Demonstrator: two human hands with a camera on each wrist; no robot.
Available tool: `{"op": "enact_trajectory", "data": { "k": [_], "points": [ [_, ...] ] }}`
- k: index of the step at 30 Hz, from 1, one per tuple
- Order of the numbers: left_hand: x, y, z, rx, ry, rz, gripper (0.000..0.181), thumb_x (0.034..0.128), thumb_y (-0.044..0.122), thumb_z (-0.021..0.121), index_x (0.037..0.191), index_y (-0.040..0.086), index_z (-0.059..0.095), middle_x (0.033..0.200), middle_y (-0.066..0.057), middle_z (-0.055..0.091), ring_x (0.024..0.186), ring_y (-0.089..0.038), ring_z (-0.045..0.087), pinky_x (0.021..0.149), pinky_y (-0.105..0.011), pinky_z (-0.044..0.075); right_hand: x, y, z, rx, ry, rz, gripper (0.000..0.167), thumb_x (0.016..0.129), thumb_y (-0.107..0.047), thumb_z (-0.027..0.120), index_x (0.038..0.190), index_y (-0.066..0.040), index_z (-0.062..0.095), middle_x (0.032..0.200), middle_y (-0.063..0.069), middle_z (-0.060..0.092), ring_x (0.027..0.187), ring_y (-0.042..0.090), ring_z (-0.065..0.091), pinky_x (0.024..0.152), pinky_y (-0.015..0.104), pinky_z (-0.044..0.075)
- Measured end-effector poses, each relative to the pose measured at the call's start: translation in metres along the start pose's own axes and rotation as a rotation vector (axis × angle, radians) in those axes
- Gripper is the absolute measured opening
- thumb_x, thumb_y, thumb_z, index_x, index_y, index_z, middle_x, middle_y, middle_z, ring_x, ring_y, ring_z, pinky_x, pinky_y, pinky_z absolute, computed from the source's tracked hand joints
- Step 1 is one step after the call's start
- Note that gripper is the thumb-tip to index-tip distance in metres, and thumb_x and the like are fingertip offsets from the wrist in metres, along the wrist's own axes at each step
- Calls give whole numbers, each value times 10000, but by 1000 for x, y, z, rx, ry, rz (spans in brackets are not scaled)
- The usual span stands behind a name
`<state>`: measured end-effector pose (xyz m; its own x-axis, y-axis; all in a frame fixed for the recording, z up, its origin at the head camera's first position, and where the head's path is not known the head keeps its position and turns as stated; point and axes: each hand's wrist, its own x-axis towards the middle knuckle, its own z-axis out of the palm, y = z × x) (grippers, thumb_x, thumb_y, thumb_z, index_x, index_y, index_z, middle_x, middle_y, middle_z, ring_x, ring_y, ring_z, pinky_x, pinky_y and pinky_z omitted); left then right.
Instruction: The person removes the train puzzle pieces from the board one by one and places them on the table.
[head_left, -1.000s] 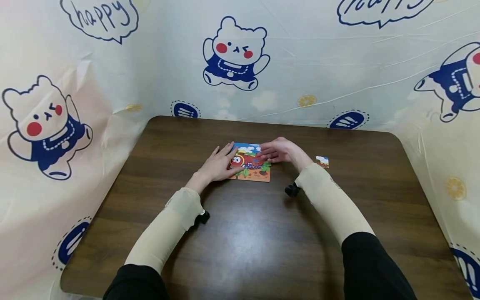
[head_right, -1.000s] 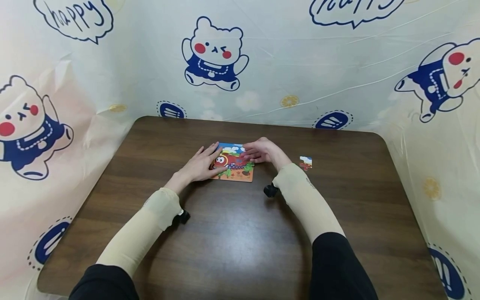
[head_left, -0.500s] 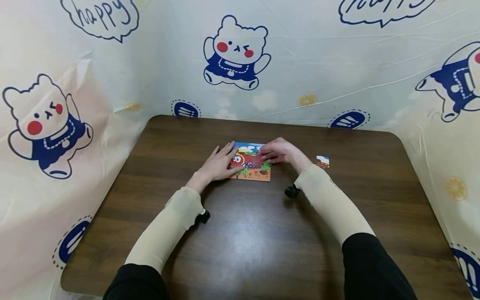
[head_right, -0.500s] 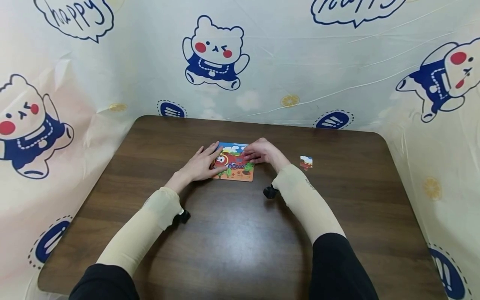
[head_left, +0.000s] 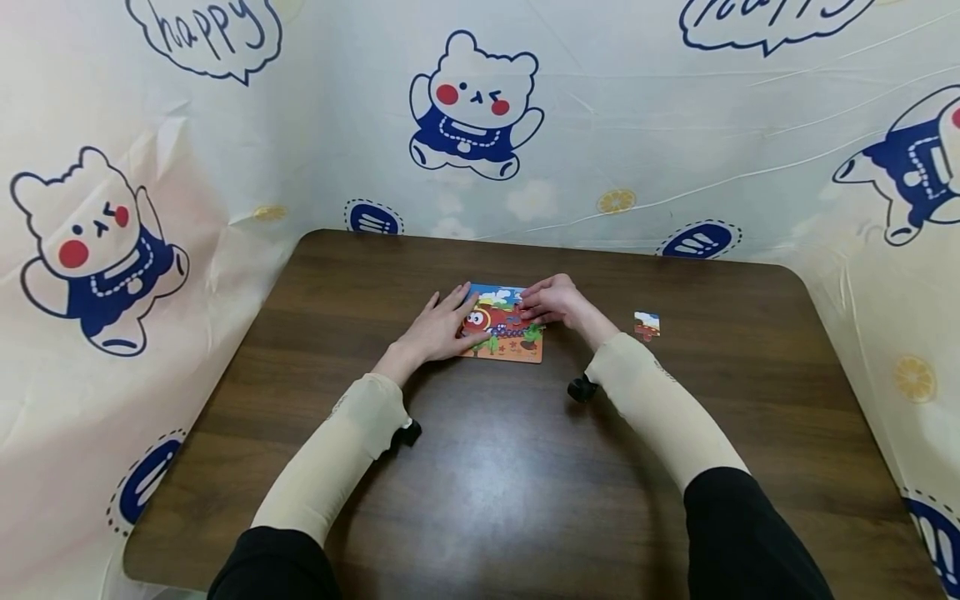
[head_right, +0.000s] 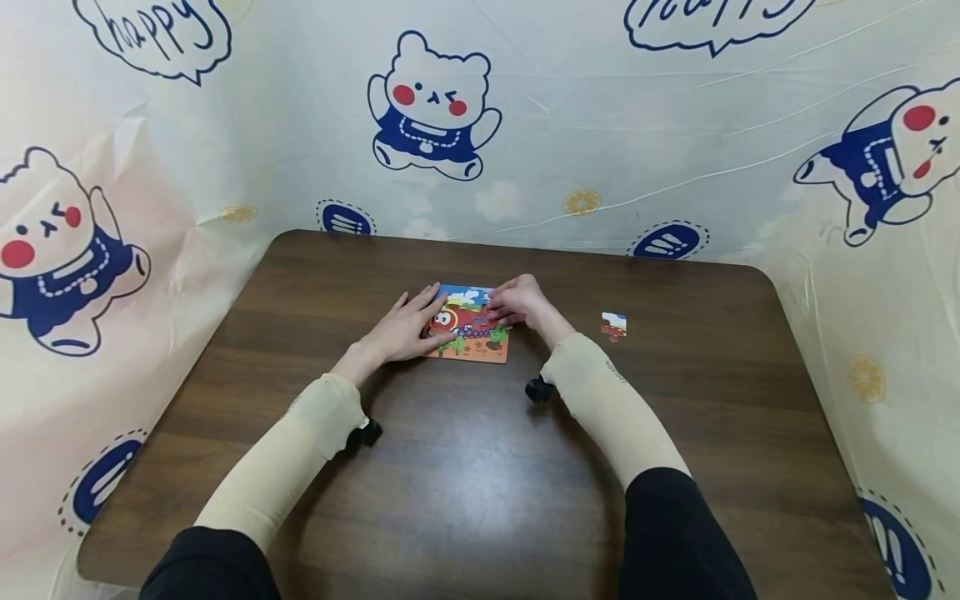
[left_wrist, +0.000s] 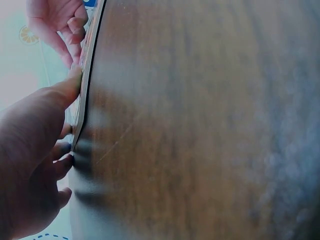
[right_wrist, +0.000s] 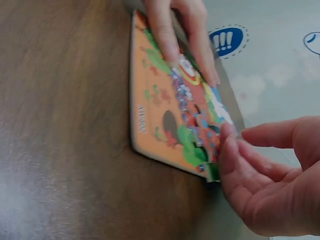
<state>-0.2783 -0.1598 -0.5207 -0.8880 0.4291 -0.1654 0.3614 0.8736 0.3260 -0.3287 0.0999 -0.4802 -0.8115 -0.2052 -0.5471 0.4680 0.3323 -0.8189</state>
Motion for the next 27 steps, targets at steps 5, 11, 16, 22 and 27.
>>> {"op": "enact_trajectory", "data": {
  "k": [5,11,16,22,27],
  "points": [
    [1,-2,1,-20,-3,7,928,1082,642,579,1770,137,215,1876,-113,85,1752,-311,107,1416,-607,57,3,7,3,-47,47,-70,361,1096,-157,690,1420,0,707,1251,222,791,691,111,743,670,230,625],
    [2,-4,2,-50,-17,1,920,1086,611,590,1771,133,204,1879,-108,57,1756,-312,73,1415,-613,27,5,12,8,-136,82,-190,334,1094,-120,675,1405,-14,733,1175,242,812,614,99,692,587,219,564],
    [1,-3,1,-26,-15,-2,921,1087,642,568,1772,145,204,1879,-100,63,1755,-302,88,1417,-604,47,5,15,11,-181,108,-247,323,1107,-116,654,1399,-7,739,1173,262,814,579,97,684,566,215,558],
    [1,-3,1,-15,-3,0,915,1086,648,565,1771,155,214,1878,-97,79,1754,-297,100,1415,-609,53,7,16,11,-166,113,-243,335,1115,-135,649,1418,-16,730,1209,269,808,552,75,696,559,220,585],
    [1,-3,2,-18,-9,-6,921,1078,665,565,1773,173,215,1880,-86,69,1755,-290,90,1415,-612,39,10,22,10,-136,132,-263,328,1104,-152,676,1392,-7,742,1204,258,812,541,67,692,554,207,584]
  ]
}}
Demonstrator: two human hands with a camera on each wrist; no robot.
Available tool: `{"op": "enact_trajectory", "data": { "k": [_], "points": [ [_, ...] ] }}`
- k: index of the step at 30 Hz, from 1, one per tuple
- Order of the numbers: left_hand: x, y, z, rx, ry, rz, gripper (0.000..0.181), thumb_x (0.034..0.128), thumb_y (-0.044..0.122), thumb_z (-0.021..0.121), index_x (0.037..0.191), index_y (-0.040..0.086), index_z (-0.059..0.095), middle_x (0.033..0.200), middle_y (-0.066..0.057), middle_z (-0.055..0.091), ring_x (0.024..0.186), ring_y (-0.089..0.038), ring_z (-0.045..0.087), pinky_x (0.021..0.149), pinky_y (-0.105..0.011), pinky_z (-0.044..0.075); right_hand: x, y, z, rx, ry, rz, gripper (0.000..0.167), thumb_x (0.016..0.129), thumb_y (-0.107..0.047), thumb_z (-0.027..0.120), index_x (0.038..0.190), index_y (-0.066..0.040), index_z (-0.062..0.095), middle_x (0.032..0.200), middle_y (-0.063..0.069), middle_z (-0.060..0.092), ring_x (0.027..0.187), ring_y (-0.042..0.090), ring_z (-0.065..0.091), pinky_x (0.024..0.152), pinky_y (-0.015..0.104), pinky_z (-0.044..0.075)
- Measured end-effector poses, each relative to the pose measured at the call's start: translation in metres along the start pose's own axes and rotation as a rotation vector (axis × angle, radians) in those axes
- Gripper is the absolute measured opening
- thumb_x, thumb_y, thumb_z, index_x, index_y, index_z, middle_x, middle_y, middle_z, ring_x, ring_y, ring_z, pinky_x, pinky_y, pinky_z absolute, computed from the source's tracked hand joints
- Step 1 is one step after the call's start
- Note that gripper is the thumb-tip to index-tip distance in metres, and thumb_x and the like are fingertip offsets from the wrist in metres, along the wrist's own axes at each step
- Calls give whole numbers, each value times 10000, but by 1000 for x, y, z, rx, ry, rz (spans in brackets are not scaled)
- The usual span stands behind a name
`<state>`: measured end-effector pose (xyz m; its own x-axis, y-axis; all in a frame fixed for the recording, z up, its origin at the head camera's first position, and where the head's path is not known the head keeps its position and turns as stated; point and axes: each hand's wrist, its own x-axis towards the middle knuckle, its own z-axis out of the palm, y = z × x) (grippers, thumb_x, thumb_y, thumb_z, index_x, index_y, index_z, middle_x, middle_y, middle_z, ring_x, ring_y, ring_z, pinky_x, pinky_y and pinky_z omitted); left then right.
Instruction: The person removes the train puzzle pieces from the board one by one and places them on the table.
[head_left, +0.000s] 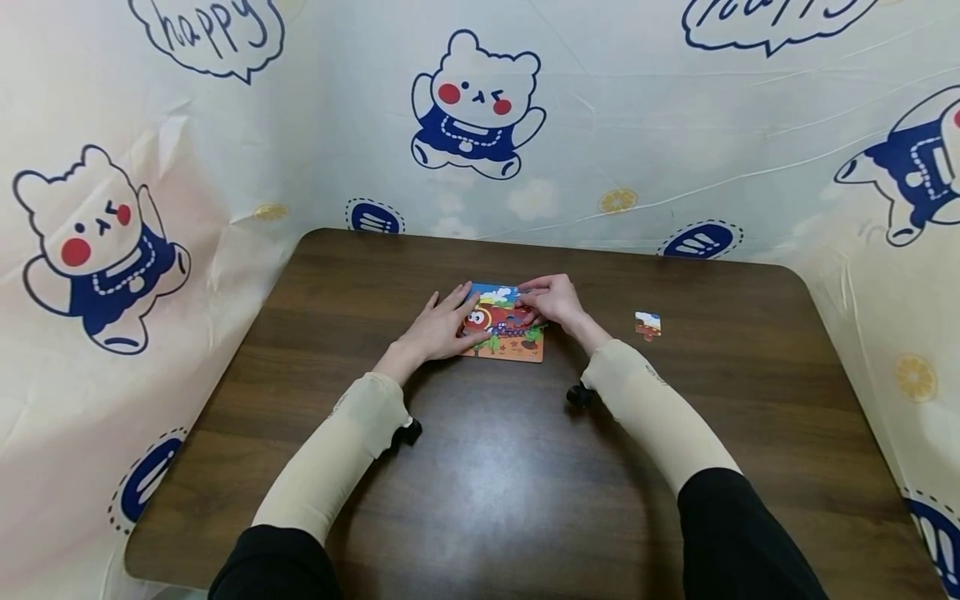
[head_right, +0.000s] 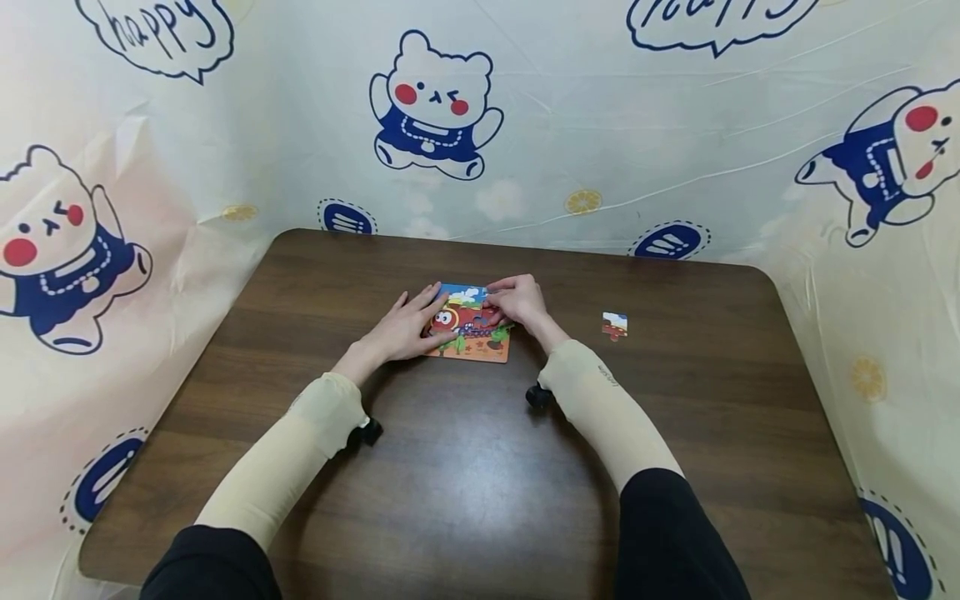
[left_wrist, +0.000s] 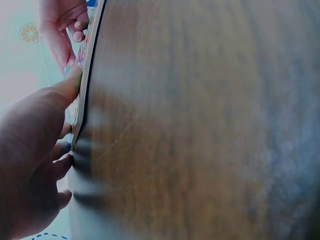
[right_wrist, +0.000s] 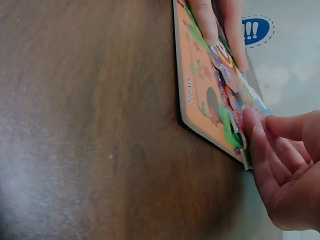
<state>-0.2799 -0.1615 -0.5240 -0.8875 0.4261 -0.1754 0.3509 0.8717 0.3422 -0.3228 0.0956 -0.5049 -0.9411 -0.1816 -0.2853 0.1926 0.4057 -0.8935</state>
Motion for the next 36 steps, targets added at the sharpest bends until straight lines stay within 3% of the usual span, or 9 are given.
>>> {"op": "enact_trajectory", "data": {
  "k": [12,24,36],
  "points": [
    [2,1,1,-1,16,-6,912,1069,670,576,1765,176,254,1875,-88,108,1751,-294,121,1406,-641,56,-4,15,7,33,93,-119,239,1093,-153,701,1249,-15,816,1135,234,835,584,104,729,543,218,565],
    [10,10,4,15,189,-123,787,1030,666,658,1631,169,555,1783,-74,396,1663,-303,395,1367,-685,208,-6,15,11,67,117,-113,219,1092,-135,697,1228,-13,818,1157,238,829,592,100,743,519,201,524],
    [14,16,2,14,170,-161,798,1010,672,689,1618,169,570,1780,-76,389,1662,-308,395,1367,-660,239,-5,22,7,223,61,-87,239,1089,-97,691,1263,27,798,1197,307,789,602,86,748,546,201,557]
  ]
}}
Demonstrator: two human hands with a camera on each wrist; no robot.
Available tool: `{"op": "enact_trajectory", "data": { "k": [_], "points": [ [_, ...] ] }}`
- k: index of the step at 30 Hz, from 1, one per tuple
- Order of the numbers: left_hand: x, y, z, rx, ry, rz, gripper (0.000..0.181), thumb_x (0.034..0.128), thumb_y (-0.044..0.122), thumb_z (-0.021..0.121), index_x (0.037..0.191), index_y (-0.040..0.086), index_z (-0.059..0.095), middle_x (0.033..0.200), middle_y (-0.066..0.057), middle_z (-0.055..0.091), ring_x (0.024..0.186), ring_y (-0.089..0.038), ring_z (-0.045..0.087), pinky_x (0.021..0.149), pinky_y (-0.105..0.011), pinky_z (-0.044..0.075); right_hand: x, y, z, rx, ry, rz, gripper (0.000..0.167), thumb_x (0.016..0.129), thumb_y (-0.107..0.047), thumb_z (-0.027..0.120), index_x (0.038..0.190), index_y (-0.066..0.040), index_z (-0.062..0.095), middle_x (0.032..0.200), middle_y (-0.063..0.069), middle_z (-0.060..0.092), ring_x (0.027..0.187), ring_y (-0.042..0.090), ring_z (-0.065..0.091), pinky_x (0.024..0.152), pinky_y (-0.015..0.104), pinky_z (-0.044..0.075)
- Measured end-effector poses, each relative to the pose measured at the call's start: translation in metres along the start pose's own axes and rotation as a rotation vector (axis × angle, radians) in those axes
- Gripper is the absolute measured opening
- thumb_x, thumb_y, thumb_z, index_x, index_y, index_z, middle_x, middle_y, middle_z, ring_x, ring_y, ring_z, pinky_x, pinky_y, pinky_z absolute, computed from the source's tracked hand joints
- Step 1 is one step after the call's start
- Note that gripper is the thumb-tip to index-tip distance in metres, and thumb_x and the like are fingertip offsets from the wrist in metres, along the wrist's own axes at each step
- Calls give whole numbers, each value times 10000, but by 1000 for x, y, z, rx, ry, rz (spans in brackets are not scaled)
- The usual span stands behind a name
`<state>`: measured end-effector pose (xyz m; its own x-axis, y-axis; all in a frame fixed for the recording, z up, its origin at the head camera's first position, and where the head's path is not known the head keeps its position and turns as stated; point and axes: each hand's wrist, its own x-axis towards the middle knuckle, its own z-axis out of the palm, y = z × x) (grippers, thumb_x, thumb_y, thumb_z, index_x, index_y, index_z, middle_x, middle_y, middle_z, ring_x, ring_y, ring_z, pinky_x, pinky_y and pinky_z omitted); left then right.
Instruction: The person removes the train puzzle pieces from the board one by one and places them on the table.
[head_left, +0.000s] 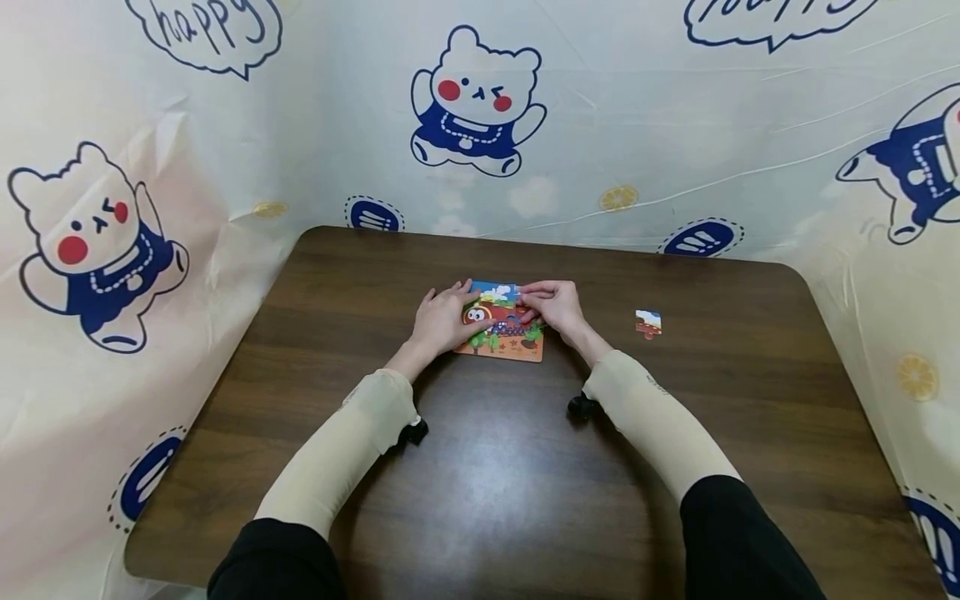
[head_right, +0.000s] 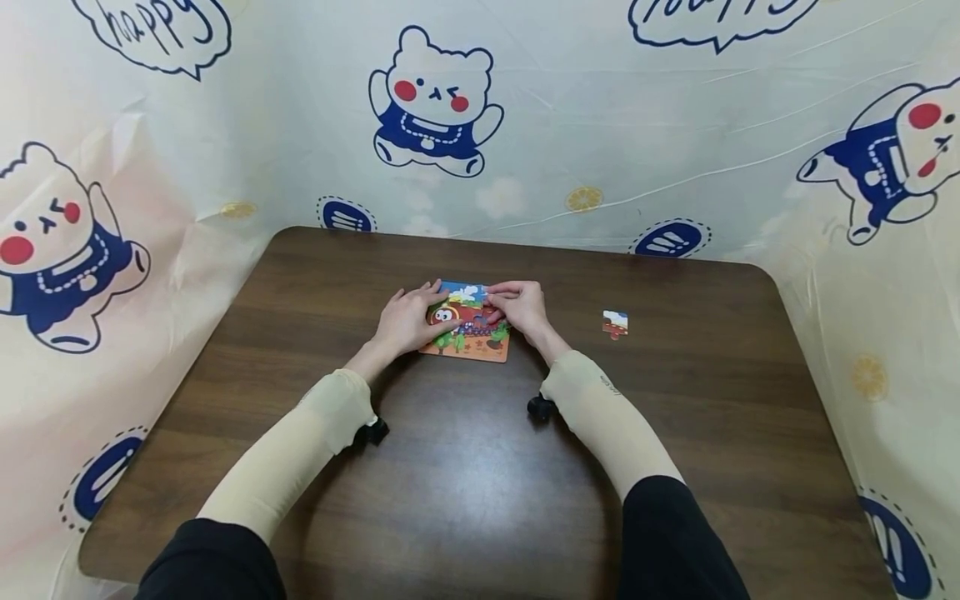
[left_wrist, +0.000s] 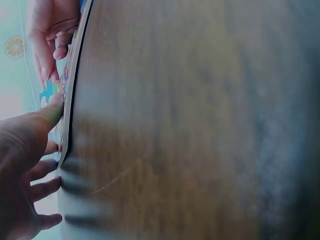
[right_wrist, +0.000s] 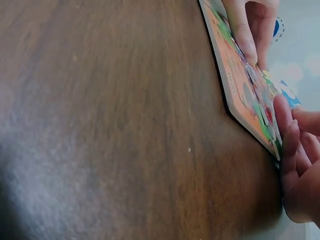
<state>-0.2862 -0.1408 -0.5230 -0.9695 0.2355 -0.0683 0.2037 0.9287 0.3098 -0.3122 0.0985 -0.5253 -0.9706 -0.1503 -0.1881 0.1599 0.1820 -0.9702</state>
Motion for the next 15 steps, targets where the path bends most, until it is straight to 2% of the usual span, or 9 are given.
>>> {"op": "enact_trajectory", "data": {
  "k": [15],
  "points": [
    [-1,0,3,-22,17,-13,798,1001,671,704,1619,185,573,1780,-72,391,1665,-308,389,1363,-662,247,-3,4,0,92,1,-13,250,1074,-77,707,1265,61,791,1123,282,816,586,92,748,573,211,598]
  ]
}}
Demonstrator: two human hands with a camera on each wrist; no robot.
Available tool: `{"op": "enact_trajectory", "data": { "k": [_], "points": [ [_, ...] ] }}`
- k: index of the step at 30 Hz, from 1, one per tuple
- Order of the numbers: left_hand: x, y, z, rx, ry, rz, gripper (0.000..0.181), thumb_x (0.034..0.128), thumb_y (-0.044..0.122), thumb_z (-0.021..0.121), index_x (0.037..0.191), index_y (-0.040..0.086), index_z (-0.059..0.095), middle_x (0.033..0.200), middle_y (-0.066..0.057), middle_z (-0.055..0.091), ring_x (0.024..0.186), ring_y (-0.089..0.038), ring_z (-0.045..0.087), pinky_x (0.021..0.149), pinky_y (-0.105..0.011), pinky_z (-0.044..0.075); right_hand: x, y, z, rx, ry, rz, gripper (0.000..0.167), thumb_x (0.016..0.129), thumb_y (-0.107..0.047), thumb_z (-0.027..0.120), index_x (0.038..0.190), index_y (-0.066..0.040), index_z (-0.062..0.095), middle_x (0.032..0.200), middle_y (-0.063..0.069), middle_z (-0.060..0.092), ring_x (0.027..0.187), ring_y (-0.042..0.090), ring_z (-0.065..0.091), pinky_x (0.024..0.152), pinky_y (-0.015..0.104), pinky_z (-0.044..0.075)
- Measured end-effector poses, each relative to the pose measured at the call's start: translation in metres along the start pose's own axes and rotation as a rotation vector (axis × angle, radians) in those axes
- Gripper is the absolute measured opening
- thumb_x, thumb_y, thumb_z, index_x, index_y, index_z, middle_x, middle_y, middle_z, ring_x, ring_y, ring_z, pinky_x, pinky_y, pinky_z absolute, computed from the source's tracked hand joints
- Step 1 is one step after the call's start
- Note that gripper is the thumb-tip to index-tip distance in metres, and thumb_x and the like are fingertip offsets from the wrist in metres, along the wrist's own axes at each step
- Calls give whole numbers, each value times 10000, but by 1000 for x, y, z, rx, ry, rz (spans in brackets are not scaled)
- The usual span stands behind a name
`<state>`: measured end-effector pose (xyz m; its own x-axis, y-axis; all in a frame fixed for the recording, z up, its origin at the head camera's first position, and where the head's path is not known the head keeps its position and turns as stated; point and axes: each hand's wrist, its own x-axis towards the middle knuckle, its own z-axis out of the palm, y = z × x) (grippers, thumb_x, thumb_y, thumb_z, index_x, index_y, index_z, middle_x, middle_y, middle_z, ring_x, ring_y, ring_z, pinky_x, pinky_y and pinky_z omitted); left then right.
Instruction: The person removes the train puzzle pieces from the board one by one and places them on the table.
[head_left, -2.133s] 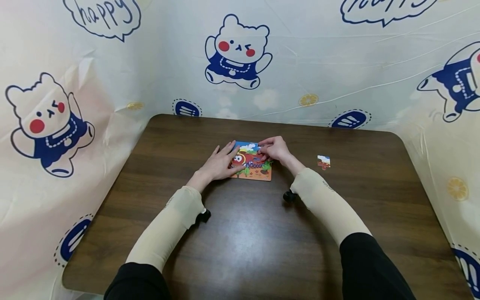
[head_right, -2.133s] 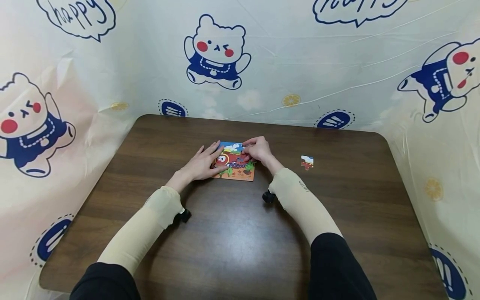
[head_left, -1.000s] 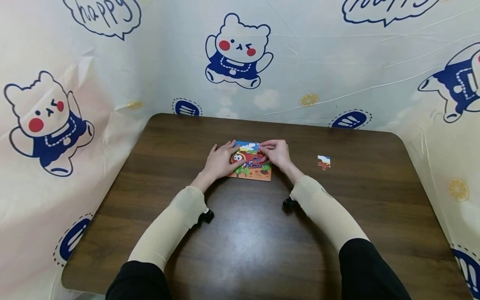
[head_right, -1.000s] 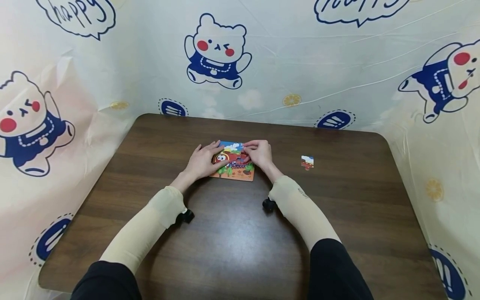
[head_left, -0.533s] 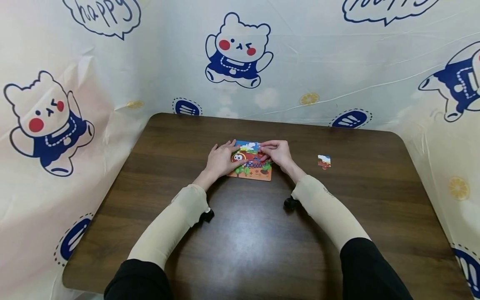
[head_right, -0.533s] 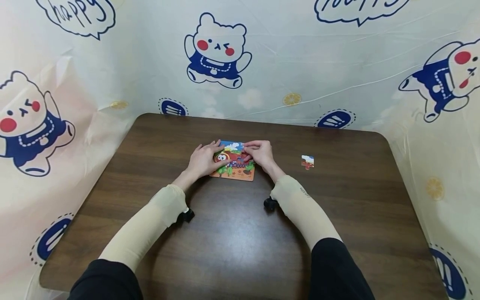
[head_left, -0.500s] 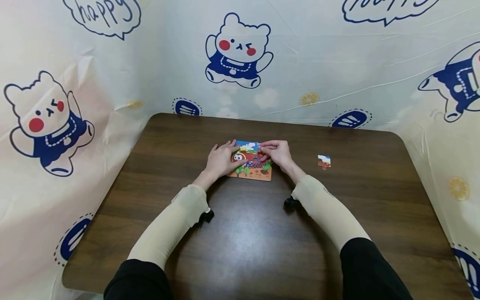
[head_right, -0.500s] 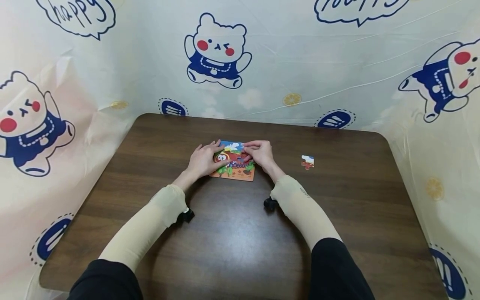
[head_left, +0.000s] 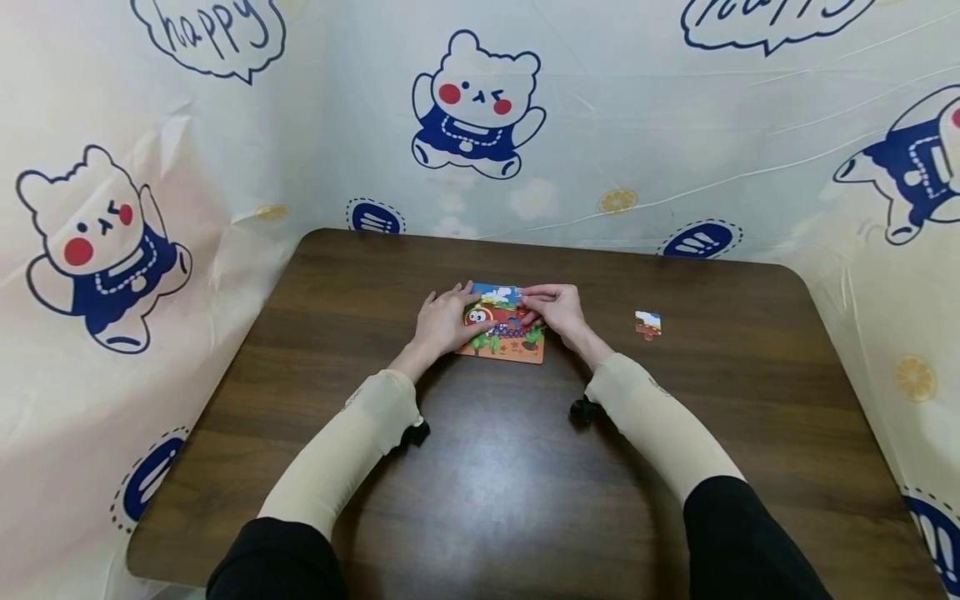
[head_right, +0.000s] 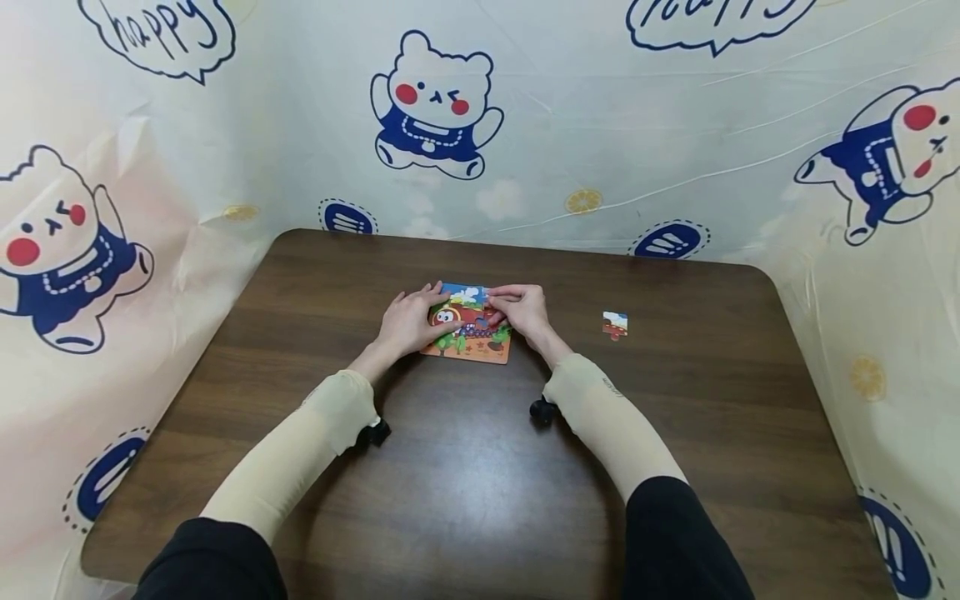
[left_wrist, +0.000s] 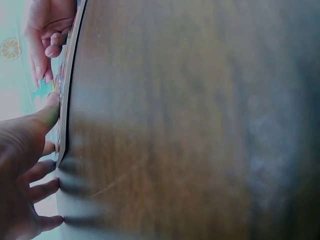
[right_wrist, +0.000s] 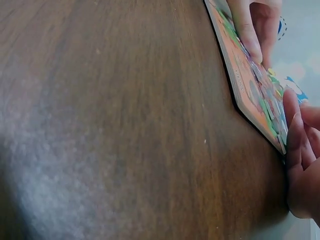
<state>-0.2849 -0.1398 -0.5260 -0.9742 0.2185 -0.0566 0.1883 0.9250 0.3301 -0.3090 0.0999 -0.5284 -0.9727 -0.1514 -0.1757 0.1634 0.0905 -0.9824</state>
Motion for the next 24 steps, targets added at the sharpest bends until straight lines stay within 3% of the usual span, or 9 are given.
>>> {"op": "enact_trajectory", "data": {
  "k": [8,14,24],
  "points": [
    [0,1,-2,-28,-8,-15,799,1007,658,707,1627,176,559,1783,-65,379,1680,-305,359,1371,-665,219,0,3,-2,14,-32,-46,252,1065,-31,702,1262,111,771,1216,376,743,592,59,741,614,203,622],
    [0,1,1,-25,-20,-14,806,1004,657,712,1630,176,555,1791,-65,362,1680,-308,356,1370,-669,216,-3,6,-3,4,-30,-50,267,1053,-35,722,1269,114,768,1183,352,766,588,71,740,606,199,616],
    [-2,0,3,-33,-3,-10,796,1005,656,710,1622,174,567,1785,-76,376,1680,-309,357,1367,-679,214,2,1,-1,-18,27,81,259,1058,-95,735,1251,66,796,1095,228,843,528,63,691,550,193,586]
  ]
}}
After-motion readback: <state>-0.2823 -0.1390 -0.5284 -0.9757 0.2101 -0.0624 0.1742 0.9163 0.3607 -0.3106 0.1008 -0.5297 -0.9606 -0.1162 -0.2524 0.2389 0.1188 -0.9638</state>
